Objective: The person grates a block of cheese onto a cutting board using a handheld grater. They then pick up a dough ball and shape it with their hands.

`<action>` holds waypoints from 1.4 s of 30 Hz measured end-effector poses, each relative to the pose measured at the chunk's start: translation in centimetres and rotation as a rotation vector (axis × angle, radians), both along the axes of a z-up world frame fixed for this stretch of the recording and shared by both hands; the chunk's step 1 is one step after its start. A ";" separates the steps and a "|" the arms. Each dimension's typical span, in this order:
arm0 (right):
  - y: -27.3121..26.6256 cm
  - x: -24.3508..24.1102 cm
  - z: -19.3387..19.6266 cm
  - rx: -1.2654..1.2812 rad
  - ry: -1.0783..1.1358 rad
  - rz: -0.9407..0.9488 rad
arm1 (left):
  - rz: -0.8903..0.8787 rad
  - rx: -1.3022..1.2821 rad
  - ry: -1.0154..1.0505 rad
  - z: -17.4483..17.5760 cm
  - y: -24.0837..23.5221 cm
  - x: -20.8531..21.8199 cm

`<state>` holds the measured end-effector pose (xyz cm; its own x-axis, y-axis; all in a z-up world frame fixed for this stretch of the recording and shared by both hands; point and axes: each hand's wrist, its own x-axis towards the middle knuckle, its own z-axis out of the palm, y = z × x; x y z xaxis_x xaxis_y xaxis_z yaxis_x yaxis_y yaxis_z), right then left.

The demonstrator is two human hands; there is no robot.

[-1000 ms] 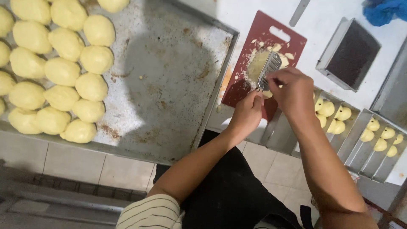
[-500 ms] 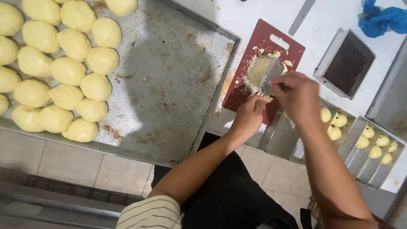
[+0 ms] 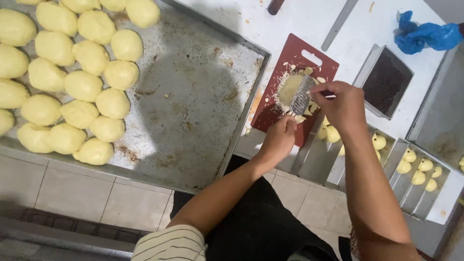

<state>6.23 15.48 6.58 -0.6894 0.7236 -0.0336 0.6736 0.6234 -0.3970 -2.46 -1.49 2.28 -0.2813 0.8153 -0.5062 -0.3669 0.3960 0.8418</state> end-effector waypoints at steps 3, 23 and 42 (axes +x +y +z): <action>-3.0 -1.1 2.3 -0.091 0.028 0.009 | 0.012 0.030 -0.003 -1.0 0.5 0.4; -2.3 -0.2 -1.4 -0.032 0.088 -0.057 | 0.043 0.046 0.039 -2.5 1.4 1.3; -0.4 0.2 -2.5 -0.155 0.062 -0.197 | 0.018 0.001 -0.003 -0.7 0.5 -0.1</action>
<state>6.47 15.10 4.09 -0.5396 0.8338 -0.1166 0.7475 0.4108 -0.5220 -2.55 -0.98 1.61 -0.2944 0.8108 -0.5060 -0.3769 0.3881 0.8411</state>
